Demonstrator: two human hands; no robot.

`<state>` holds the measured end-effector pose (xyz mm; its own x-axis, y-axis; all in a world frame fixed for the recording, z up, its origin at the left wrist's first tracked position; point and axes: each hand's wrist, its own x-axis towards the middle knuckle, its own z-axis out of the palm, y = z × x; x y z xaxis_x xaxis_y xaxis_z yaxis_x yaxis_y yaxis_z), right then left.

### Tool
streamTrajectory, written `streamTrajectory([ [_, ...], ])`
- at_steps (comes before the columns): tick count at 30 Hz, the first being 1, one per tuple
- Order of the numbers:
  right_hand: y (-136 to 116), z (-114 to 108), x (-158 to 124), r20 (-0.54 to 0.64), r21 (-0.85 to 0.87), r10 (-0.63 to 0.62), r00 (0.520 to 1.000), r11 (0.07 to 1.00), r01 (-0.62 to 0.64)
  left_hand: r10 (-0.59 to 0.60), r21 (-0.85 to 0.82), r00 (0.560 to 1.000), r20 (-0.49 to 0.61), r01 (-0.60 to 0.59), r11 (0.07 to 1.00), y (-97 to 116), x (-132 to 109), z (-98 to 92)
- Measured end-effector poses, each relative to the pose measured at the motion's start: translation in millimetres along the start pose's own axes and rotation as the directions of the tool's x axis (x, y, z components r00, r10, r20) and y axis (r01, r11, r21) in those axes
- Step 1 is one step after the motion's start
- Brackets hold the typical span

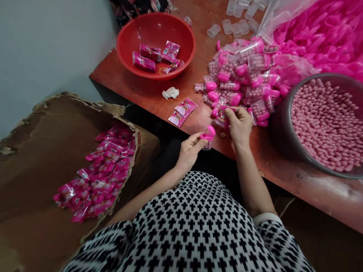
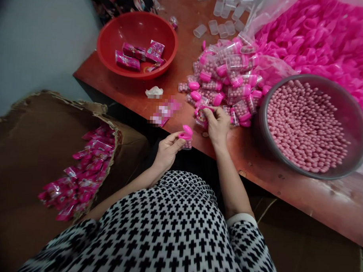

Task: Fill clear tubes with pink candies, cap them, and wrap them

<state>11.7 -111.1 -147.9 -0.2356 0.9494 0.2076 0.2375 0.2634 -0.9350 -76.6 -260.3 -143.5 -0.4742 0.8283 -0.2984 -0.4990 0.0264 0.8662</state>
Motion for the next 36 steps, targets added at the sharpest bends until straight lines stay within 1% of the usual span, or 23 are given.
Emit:
streamTrajectory([
  [2,-2.0,-7.8,-0.4,0.025,-0.205,-0.134,0.991,0.969,0.136,0.056,0.044,0.998,-0.040,-0.055,0.998,-0.2,2.8,-3.5],
  [3,-5.6,-12.7,-2.9,0.038,-0.270,-0.206,0.978,0.940,0.209,0.076,0.067,0.996,-0.050,-0.072,0.995,-0.3,4.1,-5.1],
  [4,-10.5,-17.9,-6.7,0.070,-0.303,-0.272,0.960,0.911,0.280,0.087,0.085,0.995,-0.053,-0.082,0.993,-0.3,5.2,-6.4],
  [5,-16.2,-23.0,-11.4,0.131,-0.303,-0.327,0.936,0.886,0.352,0.090,0.094,0.995,-0.054,-0.084,0.992,-0.5,6.2,-7.2],
  [6,-22.1,-27.7,-16.8,0.223,-0.278,-0.369,0.902,0.863,0.421,0.084,0.097,0.995,-0.051,-0.079,0.992,-0.6,6.8,-7.5],
  [7,-27.4,-31.2,-22.3,0.333,-0.236,-0.399,0.854,0.842,0.486,0.076,0.096,0.996,-0.047,-0.072,0.993,-0.7,7.2,-7.0],
  [9,-34.2,-34.1,-31.8,0.532,-0.153,-0.428,0.731,0.800,0.580,0.064,0.093,0.998,-0.027,-0.061,0.994,-0.6,7.6,-4.4],
  [10,-35.1,-33.3,-35.2,0.595,-0.131,-0.425,0.683,0.787,0.603,0.060,0.085,0.998,-0.015,-0.058,0.995,-0.3,8.0,-2.3],
  [11,-34.2,-31.4,-37.3,0.629,-0.125,-0.414,0.658,0.782,0.611,0.057,0.071,0.998,-0.007,-0.056,0.996,0.3,8.6,-0.2],
  [12,-31.7,-28.9,-38.0,0.643,-0.127,-0.398,0.654,0.787,0.603,0.052,0.051,0.999,-0.001,-0.052,0.997,1.1,9.8,1.9],
  [13,-28.3,-26.2,-37.4,0.642,-0.129,-0.378,0.668,0.805,0.580,0.043,0.028,0.999,0.003,-0.043,0.999,2.1,11.4,3.6],
  [15,-20.5,-21.8,-32.8,0.613,-0.122,-0.326,0.720,0.861,0.493,0.011,-0.011,1.000,0.007,-0.011,1.000,4.0,15.8,5.0],
  [18,-12.6,-19.4,-20.1,0.495,-0.172,-0.208,0.843,0.928,0.330,-0.004,-0.025,1.000,-0.005,0.004,1.000,6.4,22.6,2.2],
  [20,-11.4,-20.3,-10.2,0.398,-0.242,-0.130,0.908,0.940,0.240,0.035,-0.018,0.999,-0.022,-0.036,0.999,8.3,25.5,-1.0],
  [22,-12.5,-21.8,-0.4,0.368,-0.284,-0.056,0.928,0.944,0.170,0.085,-0.009,0.996,-0.014,-0.085,0.996,11.7,27.0,-2.6],
  [24,-14.4,-22.5,9.0,0.406,-0.332,0.005,0.914,0.932,0.143,0.089,-0.037,0.995,0.045,-0.087,0.995,16.7,28.6,-0.9],
  [26,-16.7,-21.4,17.7,0.406,-0.482,0.056,0.912,0.861,0.161,0.036,-0.103,0.988,0.153,-0.020,0.994,21.8,32.1,4.7],
  [27,-18.1,-20.1,21.6,0.378,-0.586,0.078,0.922,0.791,0.173,-0.001,-0.139,0.977,0.214,0.031,0.990,23.7,34.9,8.6],
  [29,-21.2,-16.9,27.7,0.300,-0.774,0.119,0.947,0.611,0.168,-0.066,-0.198,0.952,0.298,0.130,0.971,24.7,42.9,17.6],
  [30,-22.8,-15.5,29.8,0.268,-0.833,0.137,0.954,0.530,0.158,-0.099,-0.220,0.944,0.316,0.174,0.960,23.7,47.7,22.1],
  [31,-24.4,-14.6,31.3,0.255,-0.868,0.153,0.955,0.471,0.157,-0.136,-0.236,0.938,0.318,0.217,0.947,22.0,52.8,26.1],
  [33,-26.4,-15.0,32.9,0.260,-0.892,0.171,0.950,0.418,0.169,-0.216,-0.252,0.927,0.307,0.298,0.921,17.4,62.0,32.5],
  [36,-25.0,-22.3,34.3,0.254,-0.880,0.161,0.954,0.447,0.159,-0.285,-0.248,0.912,0.295,0.361,0.899,12.2,70.6,37.5],
])
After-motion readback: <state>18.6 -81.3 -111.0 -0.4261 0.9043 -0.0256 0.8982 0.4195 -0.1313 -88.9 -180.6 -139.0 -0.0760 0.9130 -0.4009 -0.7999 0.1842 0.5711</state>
